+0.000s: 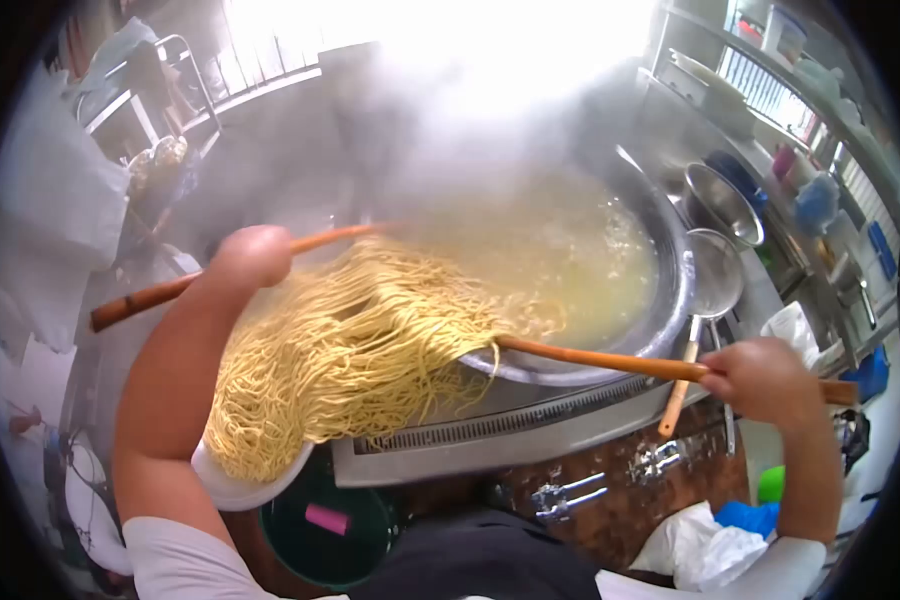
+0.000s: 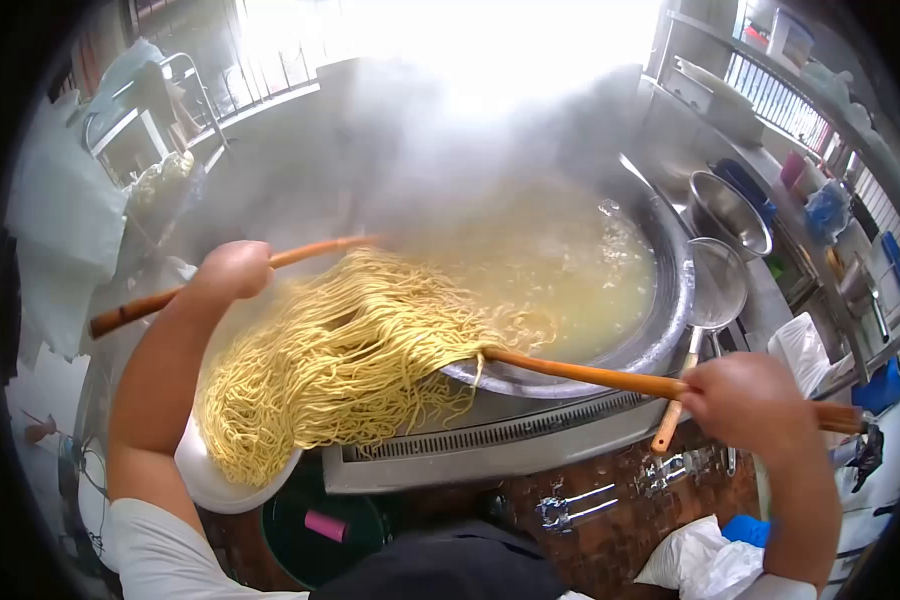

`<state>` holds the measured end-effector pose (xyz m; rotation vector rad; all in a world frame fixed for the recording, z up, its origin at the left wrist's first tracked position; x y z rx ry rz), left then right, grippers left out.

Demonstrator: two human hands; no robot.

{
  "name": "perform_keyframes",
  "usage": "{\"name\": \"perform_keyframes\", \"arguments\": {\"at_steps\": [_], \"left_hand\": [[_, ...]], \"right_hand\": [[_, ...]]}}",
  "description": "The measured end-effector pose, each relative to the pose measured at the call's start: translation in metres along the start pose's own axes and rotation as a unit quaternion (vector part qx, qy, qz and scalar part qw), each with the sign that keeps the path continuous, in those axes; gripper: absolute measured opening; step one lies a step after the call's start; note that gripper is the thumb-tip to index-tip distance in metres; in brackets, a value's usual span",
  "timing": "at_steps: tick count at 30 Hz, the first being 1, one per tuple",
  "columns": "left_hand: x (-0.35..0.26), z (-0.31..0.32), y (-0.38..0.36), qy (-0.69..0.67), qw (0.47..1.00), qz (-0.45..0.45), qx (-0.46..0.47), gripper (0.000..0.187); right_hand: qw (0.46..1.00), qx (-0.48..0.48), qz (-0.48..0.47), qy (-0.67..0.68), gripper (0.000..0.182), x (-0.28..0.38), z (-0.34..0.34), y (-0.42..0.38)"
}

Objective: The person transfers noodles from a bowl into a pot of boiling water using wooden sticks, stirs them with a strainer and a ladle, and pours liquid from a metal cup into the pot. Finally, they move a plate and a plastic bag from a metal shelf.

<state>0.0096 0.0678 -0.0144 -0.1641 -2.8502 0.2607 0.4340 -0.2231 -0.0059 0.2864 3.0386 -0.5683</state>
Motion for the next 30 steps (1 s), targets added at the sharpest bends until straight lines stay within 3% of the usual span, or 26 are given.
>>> {"name": "perform_keyframes", "arguments": {"at_steps": [2,3,9,11,15,17,20,25,30], "left_hand": [[-0.023,0.005,-0.010,0.101,0.994,0.004,0.040,0.025],[-0.084,0.008,0.025,0.097,0.993,0.030,0.058,0.024],[-0.136,0.049,0.015,0.186,0.969,0.133,0.098,0.022],[-0.134,0.062,0.008,0.128,0.978,0.117,0.116,0.024],[-0.114,0.150,0.014,-0.160,0.975,0.097,0.117,0.029],[-0.112,0.193,0.007,-0.310,0.930,0.112,0.162,0.028],[-0.111,0.225,-0.032,-0.577,0.773,0.007,0.264,0.016],[-0.099,0.250,-0.064,-0.712,0.663,0.019,0.232,0.018],[-0.024,0.249,-0.109,-0.807,0.568,-0.008,0.161,0.024]], "right_hand": [[1.000,0.005,-0.009,0.000,0.028,0.016,0.020,0.019],[1.000,0.004,-0.005,-0.019,0.030,-0.023,0.026,0.084],[0.995,-0.046,-0.015,0.086,0.034,0.018,0.105,0.209],[0.988,-0.061,-0.005,0.144,0.034,0.021,0.115,0.215],[0.972,-0.073,0.014,0.225,0.033,0.029,0.148,0.207],[0.955,-0.093,0.018,0.281,0.033,0.039,0.149,0.189],[0.939,-0.110,0.008,0.325,0.033,0.052,0.138,0.162],[0.948,-0.133,-0.017,0.290,0.031,0.089,0.080,0.117],[0.955,-0.180,-0.091,0.216,0.031,0.160,0.013,0.084]]}}
Point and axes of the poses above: each hand's wrist, its own y-axis towards the middle knuckle, its own z-axis out of the palm, x = y × z, the point moved 7 cm from there along y, towards the middle knuckle, and after that the axes turned 3 degrees about -z, right-handed, at the moved point
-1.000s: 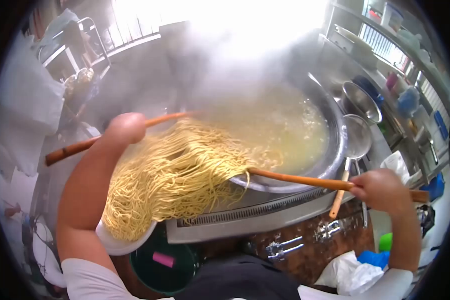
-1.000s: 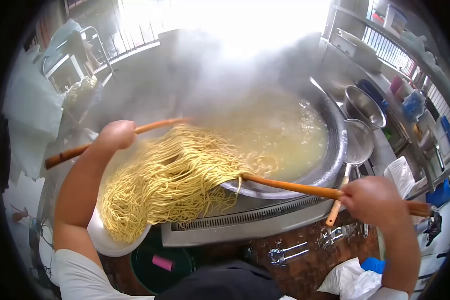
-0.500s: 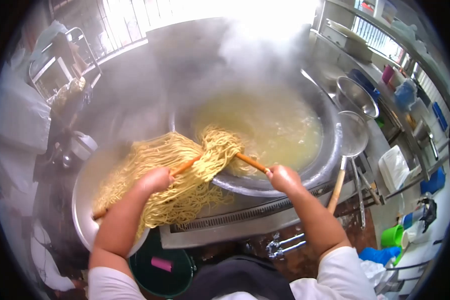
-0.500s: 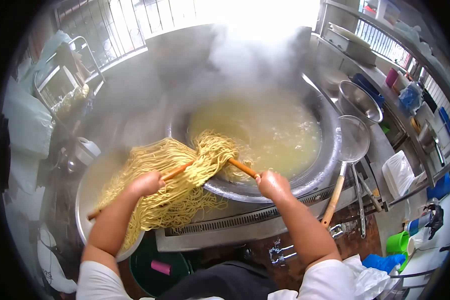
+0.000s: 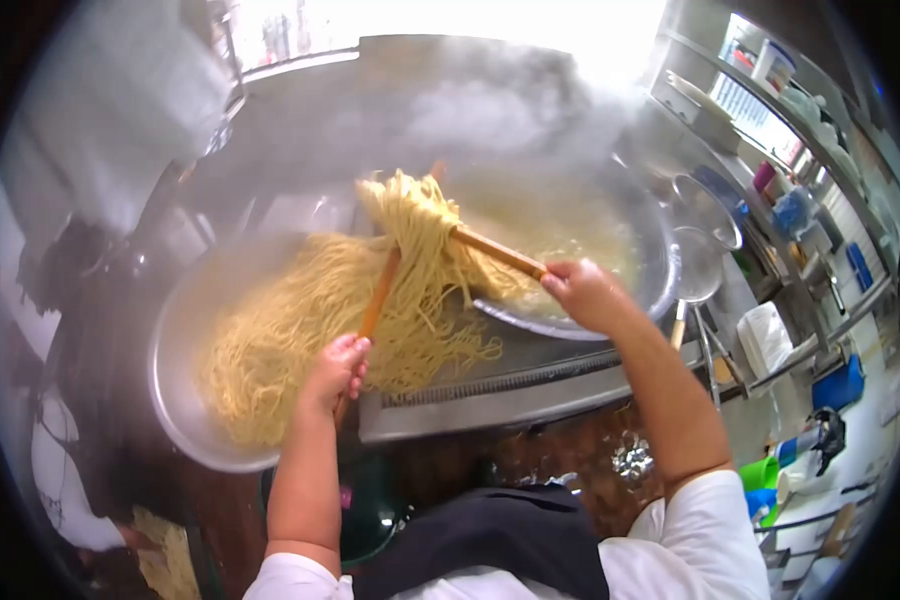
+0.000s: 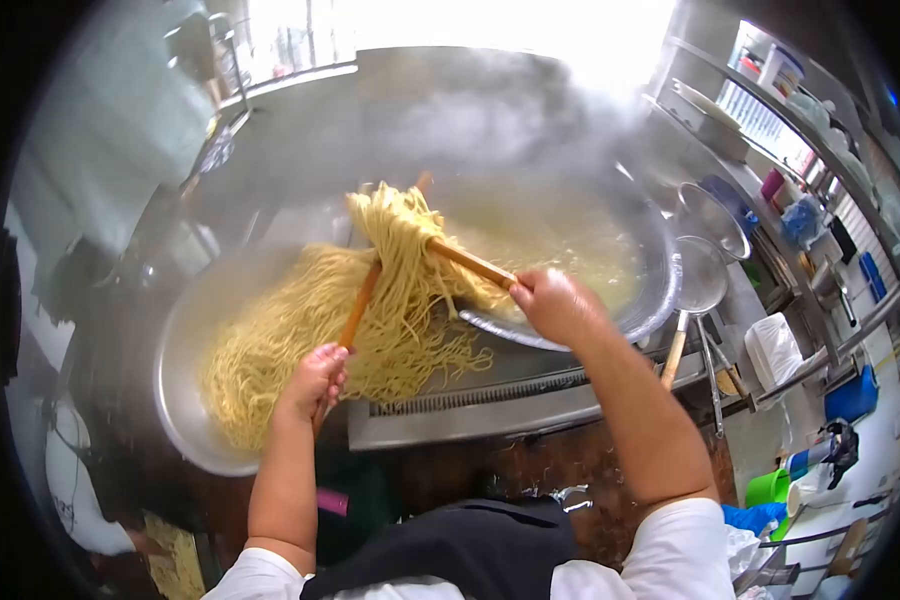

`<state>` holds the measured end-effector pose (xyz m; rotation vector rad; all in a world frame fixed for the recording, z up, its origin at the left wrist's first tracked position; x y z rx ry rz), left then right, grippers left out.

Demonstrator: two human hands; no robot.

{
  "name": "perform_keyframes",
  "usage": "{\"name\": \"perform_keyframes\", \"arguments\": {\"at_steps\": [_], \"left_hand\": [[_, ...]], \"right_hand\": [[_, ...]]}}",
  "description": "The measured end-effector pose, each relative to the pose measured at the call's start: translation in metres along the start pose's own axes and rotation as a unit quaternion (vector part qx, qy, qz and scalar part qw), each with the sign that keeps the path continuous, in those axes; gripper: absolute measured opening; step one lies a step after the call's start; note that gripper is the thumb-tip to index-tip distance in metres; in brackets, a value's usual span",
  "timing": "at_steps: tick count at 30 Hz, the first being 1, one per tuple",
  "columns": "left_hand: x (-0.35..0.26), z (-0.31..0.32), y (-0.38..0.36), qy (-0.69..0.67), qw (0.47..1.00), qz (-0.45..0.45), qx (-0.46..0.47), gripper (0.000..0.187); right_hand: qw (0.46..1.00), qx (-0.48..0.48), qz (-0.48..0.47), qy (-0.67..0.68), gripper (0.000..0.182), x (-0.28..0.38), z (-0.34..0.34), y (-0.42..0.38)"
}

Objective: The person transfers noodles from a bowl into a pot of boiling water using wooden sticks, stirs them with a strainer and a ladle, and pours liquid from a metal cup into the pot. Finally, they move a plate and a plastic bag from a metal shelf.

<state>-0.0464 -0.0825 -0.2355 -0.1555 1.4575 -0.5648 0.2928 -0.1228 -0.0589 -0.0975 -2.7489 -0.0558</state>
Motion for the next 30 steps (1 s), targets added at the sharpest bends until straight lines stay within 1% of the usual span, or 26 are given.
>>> {"name": "perform_keyframes", "arguments": {"at_steps": [1,3,5,6,7,9,10,12,15,17,19,20,21,22,23,24,25,26,27,28,29,30], "left_hand": [[-0.001,-0.016,-0.015,-0.008,1.000,-0.004,-0.009,0.024],[-0.009,-0.051,-0.044,-0.022,0.998,0.038,-0.036,0.027],[-0.003,-0.088,-0.070,-0.034,0.997,0.031,-0.062,0.027],[0.000,-0.105,-0.083,-0.044,0.996,0.026,-0.078,0.028],[0.003,-0.118,-0.098,-0.047,0.995,0.026,-0.087,0.028],[0.012,-0.147,-0.127,-0.051,0.990,0.030,-0.127,0.030],[0.023,-0.162,-0.137,-0.054,0.988,0.028,-0.141,0.032],[0.040,-0.187,-0.159,-0.071,0.984,0.020,-0.161,0.032],[0.064,-0.216,-0.187,-0.105,0.977,0.004,-0.183,0.031],[0.084,-0.247,-0.204,-0.033,0.971,-0.040,-0.235,0.029],[0.089,-0.270,-0.228,0.115,0.956,-0.107,-0.246,0.024],[0.085,-0.279,-0.245,0.188,0.939,-0.144,-0.248,0.024],[0.075,-0.285,-0.264,0.241,0.920,-0.161,-0.265,0.023],[0.058,-0.288,-0.282,0.330,0.893,-0.133,-0.278,0.023],[0.036,-0.289,-0.300,0.467,0.828,-0.088,-0.297,0.024],[0.013,-0.282,-0.319,0.544,0.788,-0.028,-0.288,0.027],[0.002,-0.293,-0.339,0.539,0.780,-0.034,-0.317,0.028],[-0.023,-0.281,-0.356,0.580,0.749,-0.020,-0.319,0.031],[-0.036,-0.284,-0.373,0.607,0.717,-0.001,-0.343,0.032],[-0.046,-0.286,-0.387,0.619,0.704,-0.006,-0.347,0.034],[-0.063,-0.275,-0.396,0.629,0.692,-0.019,-0.353,0.033],[-0.071,-0.275,-0.405,0.630,0.682,-0.027,-0.371,0.033]], "right_hand": [[1.000,0.004,-0.013,0.013,0.031,0.022,-0.004,0.001],[0.998,0.030,-0.058,-0.008,0.032,0.063,-0.004,0.015],[0.993,0.014,-0.102,-0.058,0.032,0.115,-0.011,0.017],[0.989,0.043,-0.116,-0.083,0.033,0.140,-0.011,0.020],[0.988,0.047,-0.125,-0.082,0.033,0.160,-0.007,0.024],[0.978,0.061,-0.182,-0.081,0.034,0.204,0.005,0.029],[0.977,0.063,-0.188,-0.079,0.034,0.222,0.012,0.034],[0.959,0.092,-0.219,-0.153,0.023,0.261,0.034,0.039],[0.940,0.136,-0.246,-0.194,0.018,0.319,0.064,0.029],[0.924,0.162,-0.266,-0.224,0.018,0.348,0.085,0.018],[0.892,0.164,-0.285,-0.311,0.018,0.368,0.099,0.008],[0.890,0.162,-0.289,-0.313,0.018,0.374,0.100,0.008],[0.873,0.167,-0.298,-0.349,0.018,0.375,0.103,0.009],[0.854,0.174,-0.304,-0.384,0.018,0.374,0.106,0.009],[0.854,0.175,-0.301,-0.386,0.018,0.369,0.094,0.007],[0.873,0.167,-0.290,-0.356,0.020,0.359,0.066,0.004],[0.891,0.154,-0.278,-0.324,0.022,0.346,0.040,0.007],[0.887,0.178,-0.280,-0.322,0.024,0.326,0.024,0.017],[0.882,0.202,-0.281,-0.319,0.027,0.301,0.007,0.029],[0.906,0.227,-0.230,-0.275,0.029,0.267,-0.012,0.040],[0.925,0.248,-0.176,-0.227,0.032,0.230,-0.032,0.047],[0.938,0.243,-0.144,-0.200,0.033,0.192,-0.054,0.045]]}}
Point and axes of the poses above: each hand's wrist, its own y-axis towards the middle knuckle, its own z-axis out of the palm, x = y × z, the point moved 7 cm from there along y, towards the middle knuckle, and after that the axes turned 3 degrees about -z, right-handed, at the moved point
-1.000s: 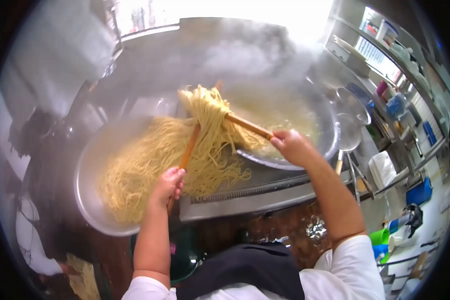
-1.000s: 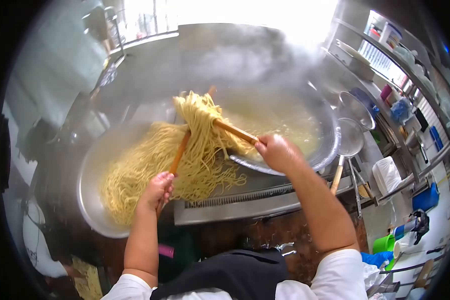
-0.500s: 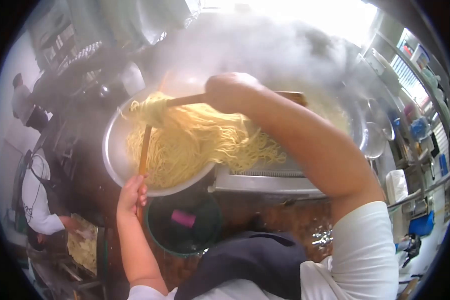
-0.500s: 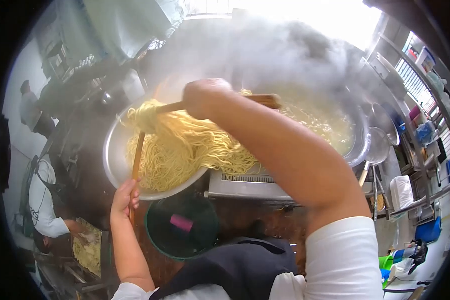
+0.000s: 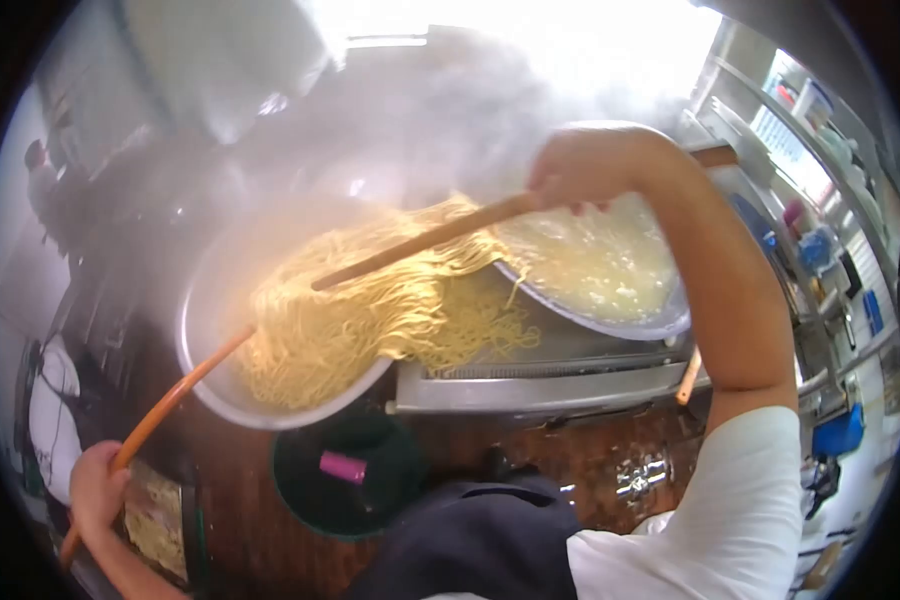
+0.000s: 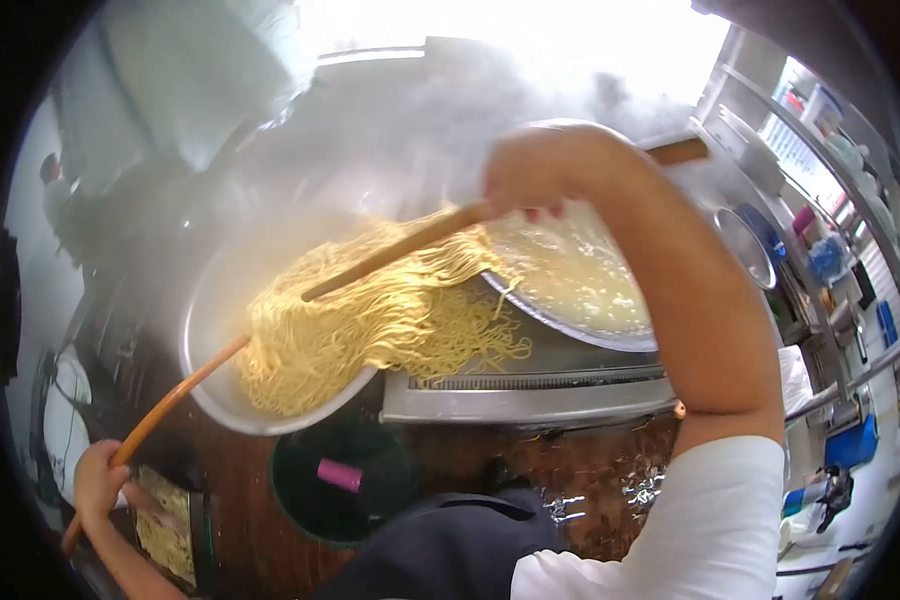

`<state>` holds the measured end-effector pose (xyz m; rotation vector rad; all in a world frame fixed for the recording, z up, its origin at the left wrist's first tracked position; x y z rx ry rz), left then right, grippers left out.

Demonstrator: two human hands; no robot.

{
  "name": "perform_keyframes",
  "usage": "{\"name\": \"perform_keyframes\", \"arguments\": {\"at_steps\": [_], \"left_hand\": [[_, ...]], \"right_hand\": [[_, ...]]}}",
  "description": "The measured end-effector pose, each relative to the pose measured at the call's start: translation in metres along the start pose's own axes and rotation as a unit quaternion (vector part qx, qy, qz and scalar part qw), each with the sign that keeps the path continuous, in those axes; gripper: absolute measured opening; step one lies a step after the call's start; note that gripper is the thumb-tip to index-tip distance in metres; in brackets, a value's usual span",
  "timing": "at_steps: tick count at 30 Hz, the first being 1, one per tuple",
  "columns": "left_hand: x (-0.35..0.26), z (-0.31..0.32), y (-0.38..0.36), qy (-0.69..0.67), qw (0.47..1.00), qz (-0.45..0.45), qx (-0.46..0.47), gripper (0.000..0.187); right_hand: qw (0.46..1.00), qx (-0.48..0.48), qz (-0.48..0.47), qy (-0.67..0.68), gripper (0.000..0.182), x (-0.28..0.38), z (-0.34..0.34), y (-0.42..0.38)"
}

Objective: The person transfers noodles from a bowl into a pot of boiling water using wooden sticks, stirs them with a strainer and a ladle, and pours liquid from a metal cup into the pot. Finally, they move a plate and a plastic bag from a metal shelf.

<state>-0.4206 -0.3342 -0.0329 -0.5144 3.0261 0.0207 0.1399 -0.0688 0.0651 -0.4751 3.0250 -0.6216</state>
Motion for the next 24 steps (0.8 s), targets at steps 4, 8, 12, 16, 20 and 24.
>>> {"name": "perform_keyframes", "arguments": {"at_steps": [4,8,12,16,20,24], "left_hand": [[-0.031,-0.031,0.017,-0.075,0.996,-0.001,-0.052,0.034],[-0.147,-0.038,0.070,-0.133,0.990,0.040,-0.011,0.036],[-0.304,-0.020,0.151,-0.163,0.976,0.144,0.024,0.038],[-0.481,-0.011,0.199,-0.029,0.978,0.180,0.098,0.034],[-0.580,0.026,0.252,0.079,0.971,0.223,0.046,0.029],[-0.647,0.056,0.266,0.186,0.961,0.191,0.076,0.027]], "right_hand": [[0.978,-0.029,0.139,0.150,0.036,-0.163,0.033,-0.081],[0.905,-0.097,0.308,0.277,0.032,-0.312,0.099,-0.148],[0.870,-0.145,0.427,0.202,0.027,-0.422,0.150,-0.164],[0.866,-0.118,0.476,-0.100,0.026,-0.504,0.174,-0.123],[0.882,0.000,0.457,-0.119,0.024,-0.556,0.241,0.002],[0.916,0.010,0.390,-0.092,0.024,-0.510,0.240,0.120]]}}
Point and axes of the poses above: each hand's wrist, its own y-axis towards the middle knuckle, its own z-axis out of the palm, x = y × z, the point moved 7 cm from there along y, towards the middle knuckle, and after that the axes turned 3 degrees about -z, right-handed, at the moved point
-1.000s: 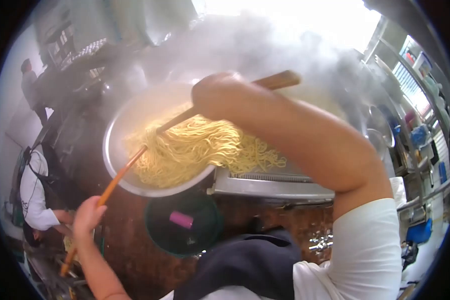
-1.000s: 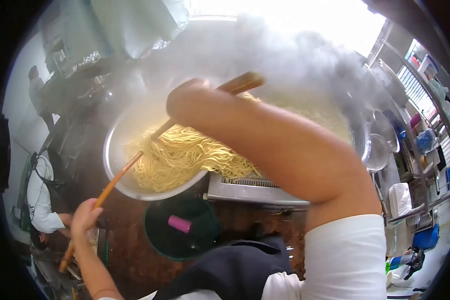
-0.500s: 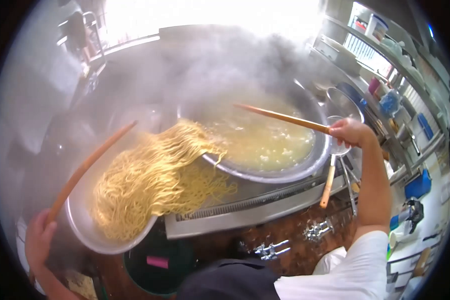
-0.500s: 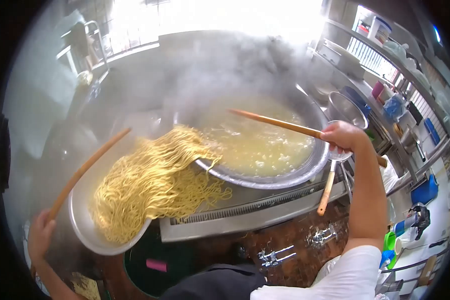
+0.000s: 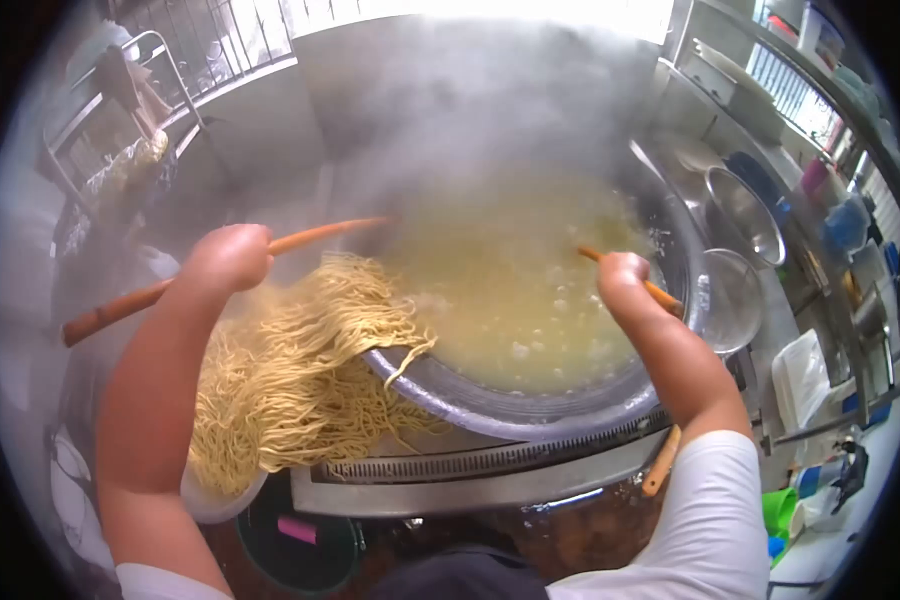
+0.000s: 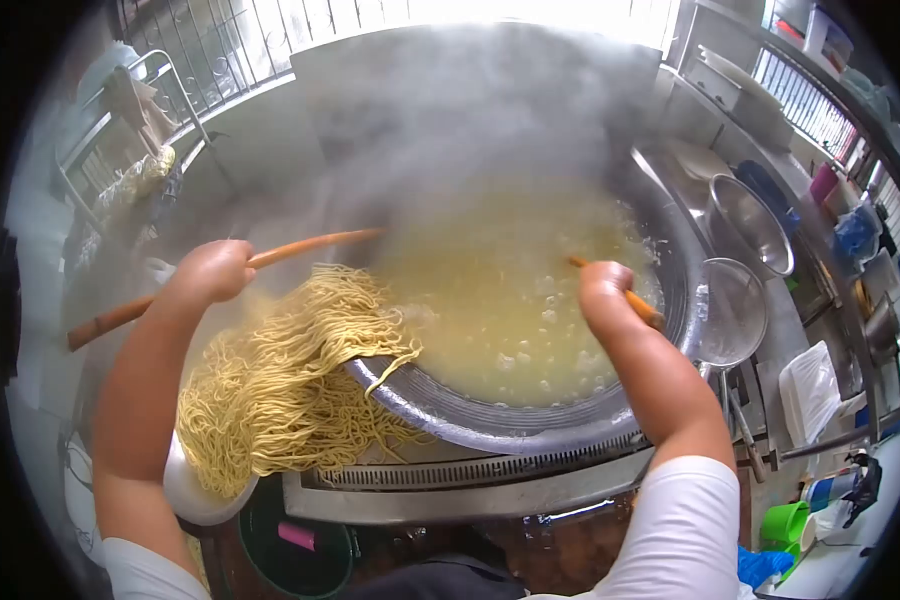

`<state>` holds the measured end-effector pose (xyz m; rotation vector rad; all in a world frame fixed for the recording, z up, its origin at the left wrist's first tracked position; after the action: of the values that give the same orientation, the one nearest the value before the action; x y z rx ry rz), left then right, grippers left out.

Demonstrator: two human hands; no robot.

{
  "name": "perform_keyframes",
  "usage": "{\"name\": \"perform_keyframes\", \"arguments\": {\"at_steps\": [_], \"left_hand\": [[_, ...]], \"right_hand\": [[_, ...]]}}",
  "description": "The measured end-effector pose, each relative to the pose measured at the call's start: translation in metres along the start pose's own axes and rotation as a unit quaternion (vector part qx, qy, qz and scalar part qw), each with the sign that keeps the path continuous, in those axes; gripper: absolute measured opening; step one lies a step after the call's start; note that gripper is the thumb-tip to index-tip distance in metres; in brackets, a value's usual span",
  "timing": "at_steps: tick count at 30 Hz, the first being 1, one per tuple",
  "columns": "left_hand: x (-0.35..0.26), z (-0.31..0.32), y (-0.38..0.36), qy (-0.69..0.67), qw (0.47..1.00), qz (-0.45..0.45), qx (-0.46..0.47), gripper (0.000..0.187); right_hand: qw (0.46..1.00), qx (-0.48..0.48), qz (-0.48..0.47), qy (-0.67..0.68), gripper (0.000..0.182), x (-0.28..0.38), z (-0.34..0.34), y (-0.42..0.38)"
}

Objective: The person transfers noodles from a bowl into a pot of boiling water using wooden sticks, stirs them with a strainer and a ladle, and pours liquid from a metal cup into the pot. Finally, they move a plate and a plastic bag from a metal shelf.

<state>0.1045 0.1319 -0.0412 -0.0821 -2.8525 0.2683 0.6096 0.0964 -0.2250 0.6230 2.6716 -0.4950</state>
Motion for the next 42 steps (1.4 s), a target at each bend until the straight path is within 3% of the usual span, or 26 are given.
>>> {"name": "perform_keyframes", "arguments": {"at_steps": [4,7,10,13,15,21,23,26,27,29,31,32,34,38,42], "left_hand": [[-0.036,0.016,0.020,0.066,0.998,-0.003,0.018,0.026],[-0.065,0.023,0.013,0.092,0.994,-0.004,0.051,0.026],[-0.091,0.036,0.004,0.132,0.987,0.053,0.069,0.026],[-0.100,0.039,-0.008,0.149,0.979,0.084,0.115,0.026],[-0.087,0.027,-0.014,0.146,0.975,0.099,0.136,0.026],[0.005,-0.046,-0.042,0.020,0.982,0.015,0.189,0.028],[0.028,-0.065,-0.042,-0.038,0.988,-0.019,0.149,0.028],[0.034,-0.074,-0.042,-0.010,0.991,-0.036,0.132,0.025],[0.029,-0.071,-0.044,-0.013,0.990,-0.038,0.132,0.025],[0.008,-0.061,-0.043,0.145,0.984,0.005,0.107,0.024],[-0.011,-0.040,-0.037,0.146,0.983,0.011,0.113,0.027],[-0.023,-0.033,-0.039,0.126,0.985,0.008,0.115,0.027],[-0.051,-0.017,-0.047,0.115,0.984,0.041,0.126,0.026],[-0.090,0.037,-0.042,0.119,0.975,0.115,0.148,0.026],[-0.082,0.128,-0.028,0.027,0.978,0.133,0.159,0.028]], "right_hand": [[0.996,-0.054,-0.064,0.039,0.021,0.074,-0.020,-0.013],[0.990,-0.088,-0.101,0.052,0.019,0.081,-0.012,-0.056],[0.971,-0.121,-0.172,0.110,0.016,0.068,-0.002,-0.109],[0.965,-0.114,-0.184,0.145,0.014,0.036,0.009,-0.155],[0.961,0.013,-0.215,0.174,0.027,0.008,0.021,-0.178],[0.905,0.113,-0.112,0.395,0.034,-0.141,0.024,-0.206],[0.888,0.140,-0.010,0.437,0.033,-0.181,0.018,-0.221],[0.934,0.089,0.011,0.347,0.032,-0.210,0.007,-0.223],[0.935,0.086,0.009,0.345,0.032,-0.209,0.008,-0.222],[0.984,0.004,-0.008,0.177,0.029,-0.199,0.008,-0.211],[0.998,0.026,-0.017,0.055,0.031,-0.160,0.042,-0.188],[0.998,-0.012,-0.039,0.041,0.030,-0.125,0.046,-0.184],[0.995,0.011,-0.072,0.065,0.027,-0.064,0.065,-0.164],[0.980,-0.027,-0.151,0.126,0.024,0.025,0.037,-0.177],[0.962,-0.014,-0.196,0.190,0.026,0.045,0.019,-0.215]]}}
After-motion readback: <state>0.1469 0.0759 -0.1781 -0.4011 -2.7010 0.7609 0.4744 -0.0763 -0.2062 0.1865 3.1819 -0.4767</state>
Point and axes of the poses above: each hand's wrist, its own y-axis towards the middle knuckle, its own z-axis out of the palm, x = y × z, the point moved 7 cm from there along y, towards the middle knuckle, and after that the axes turned 3 degrees about -z, right-handed, at the moved point
